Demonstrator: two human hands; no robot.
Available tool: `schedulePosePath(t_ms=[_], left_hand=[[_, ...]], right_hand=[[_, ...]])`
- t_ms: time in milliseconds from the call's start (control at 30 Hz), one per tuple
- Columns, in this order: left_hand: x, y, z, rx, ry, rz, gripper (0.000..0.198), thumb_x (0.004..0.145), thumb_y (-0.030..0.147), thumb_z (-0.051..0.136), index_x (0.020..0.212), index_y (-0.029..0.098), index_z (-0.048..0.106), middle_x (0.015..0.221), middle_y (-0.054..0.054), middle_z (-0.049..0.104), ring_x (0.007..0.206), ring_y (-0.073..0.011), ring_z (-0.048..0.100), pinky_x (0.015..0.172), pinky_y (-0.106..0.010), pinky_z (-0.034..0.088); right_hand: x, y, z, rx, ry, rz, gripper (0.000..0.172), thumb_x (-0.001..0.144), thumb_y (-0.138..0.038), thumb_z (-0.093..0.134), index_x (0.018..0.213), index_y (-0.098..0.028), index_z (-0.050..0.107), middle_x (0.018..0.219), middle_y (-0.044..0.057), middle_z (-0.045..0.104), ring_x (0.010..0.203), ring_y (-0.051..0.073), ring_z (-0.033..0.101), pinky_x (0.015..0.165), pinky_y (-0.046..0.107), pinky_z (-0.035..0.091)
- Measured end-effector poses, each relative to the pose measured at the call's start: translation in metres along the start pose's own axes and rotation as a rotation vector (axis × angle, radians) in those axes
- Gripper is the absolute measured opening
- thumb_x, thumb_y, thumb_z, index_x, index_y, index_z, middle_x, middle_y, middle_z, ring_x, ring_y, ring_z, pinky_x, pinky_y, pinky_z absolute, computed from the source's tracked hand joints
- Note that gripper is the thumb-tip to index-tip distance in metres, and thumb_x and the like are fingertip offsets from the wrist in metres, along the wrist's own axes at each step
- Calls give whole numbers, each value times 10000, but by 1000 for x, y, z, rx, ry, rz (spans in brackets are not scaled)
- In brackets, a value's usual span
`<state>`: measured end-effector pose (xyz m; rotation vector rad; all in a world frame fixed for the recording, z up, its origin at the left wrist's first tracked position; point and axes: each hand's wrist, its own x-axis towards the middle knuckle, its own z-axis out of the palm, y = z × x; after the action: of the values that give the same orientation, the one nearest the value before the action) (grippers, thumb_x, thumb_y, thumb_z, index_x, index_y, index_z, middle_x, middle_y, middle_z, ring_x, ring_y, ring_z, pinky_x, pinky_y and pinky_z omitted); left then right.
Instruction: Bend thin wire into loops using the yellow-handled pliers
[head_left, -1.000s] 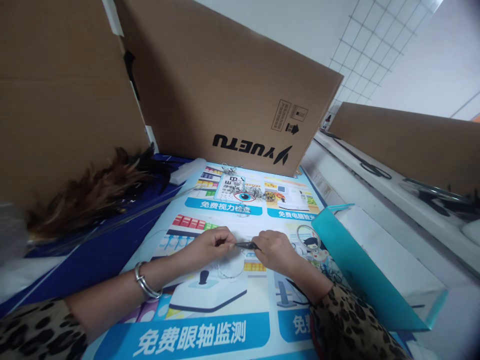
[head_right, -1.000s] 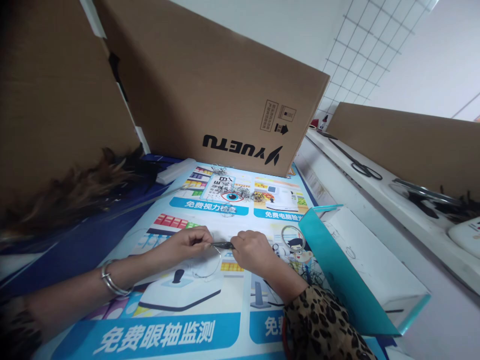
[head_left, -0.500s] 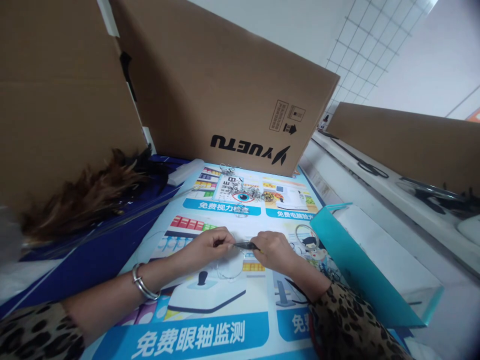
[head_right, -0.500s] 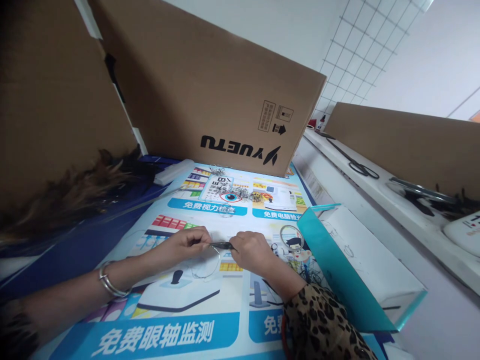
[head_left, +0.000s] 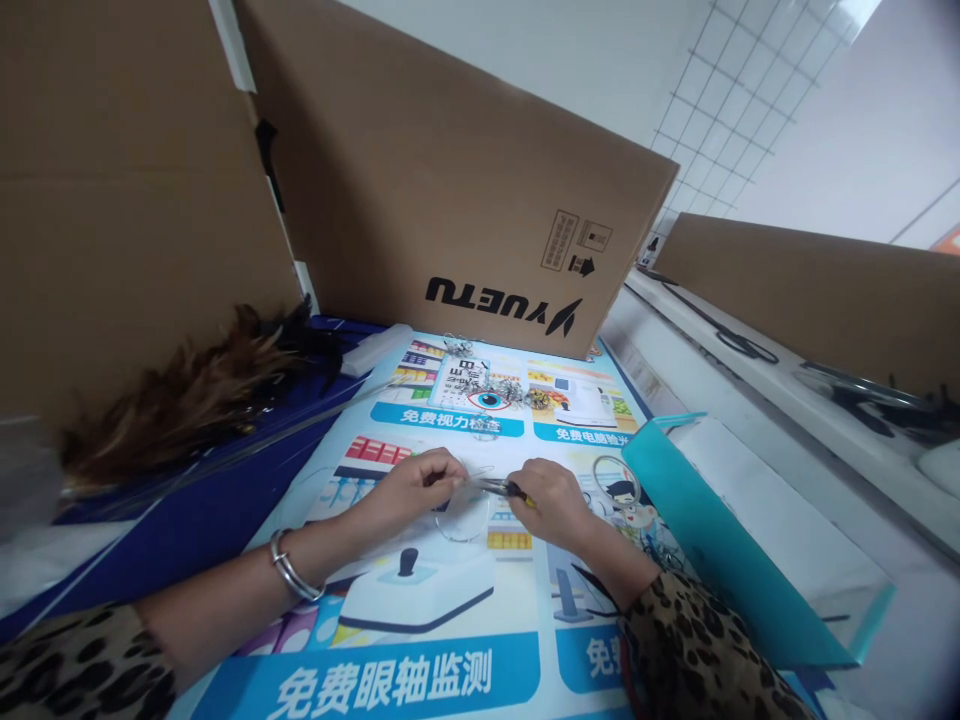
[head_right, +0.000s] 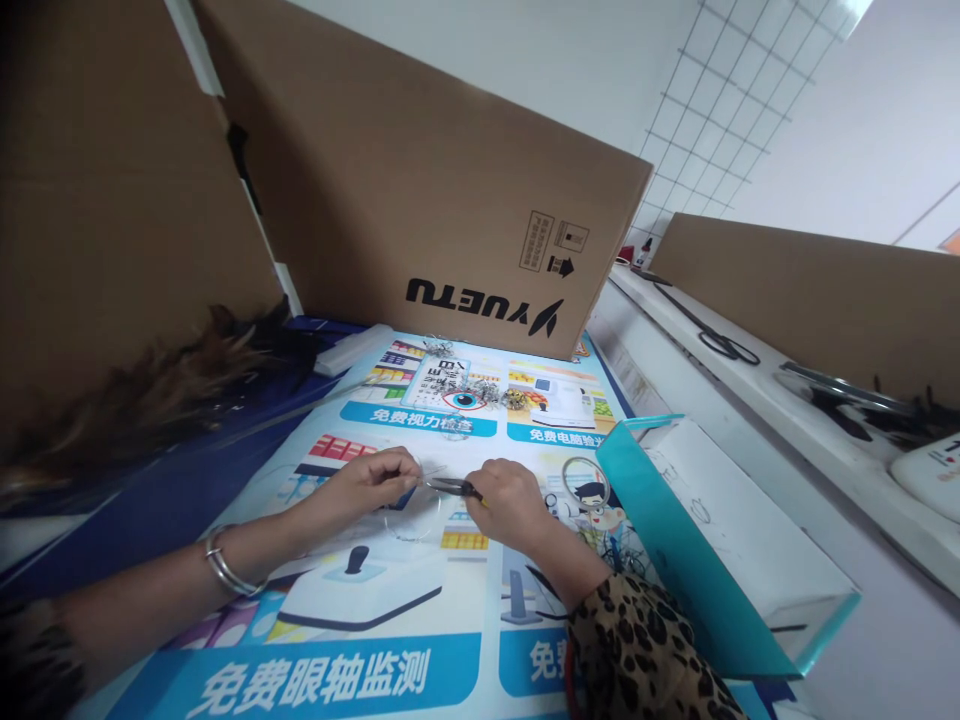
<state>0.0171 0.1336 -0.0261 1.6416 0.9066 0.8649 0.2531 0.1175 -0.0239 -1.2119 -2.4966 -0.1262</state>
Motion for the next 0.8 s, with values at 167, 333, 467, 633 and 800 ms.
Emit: schedulePosePath(t_ms=[167, 333, 467, 633, 800], left_hand=[[1, 0, -2, 129, 57, 116, 127, 799, 217, 504, 723, 171, 596, 759, -9, 524, 729, -147, 502, 672, -265, 385], [1, 1, -3, 149, 37, 117, 132, 805, 213, 495, 731, 171, 596, 771, -14, 530, 729, -151, 511, 667, -267, 392], [1, -1, -2, 126, 12, 101, 133, 805, 209, 494, 727, 170, 594, 766, -10, 522, 715, -144, 502, 657, -261, 387], [0, -2, -1, 81, -26, 83, 134, 807, 239, 509, 734, 171, 598, 772, -9, 520, 717, -142, 497, 658, -257, 386], [0, 0, -1, 43, -13, 64, 152, 807, 279, 510, 749, 170, 599, 772, -15, 521, 719, -146, 497, 629, -245, 387]], right_hand=[[1, 3, 1, -34, 47, 78, 112, 812, -234, 494, 828, -180, 591, 751, 43, 553, 759, 162, 484, 708, 264, 352], [2, 5, 1, -77, 122, 109, 117, 800, -222, 509, 856, -170, 597, 780, 60, 550, 796, 182, 477, 729, 289, 348], [2, 3, -2, -101, 139, 87, 125, 801, -217, 507, 869, -168, 600, 783, 63, 548, 797, 186, 469, 732, 301, 344], [2, 1, -3, -101, 99, 38, 125, 809, -206, 496, 862, -178, 606, 763, 49, 561, 774, 169, 484, 728, 281, 348], [1, 1, -1, -118, 48, 66, 117, 812, -221, 500, 835, -189, 610, 733, 27, 580, 728, 144, 511, 666, 243, 345]])
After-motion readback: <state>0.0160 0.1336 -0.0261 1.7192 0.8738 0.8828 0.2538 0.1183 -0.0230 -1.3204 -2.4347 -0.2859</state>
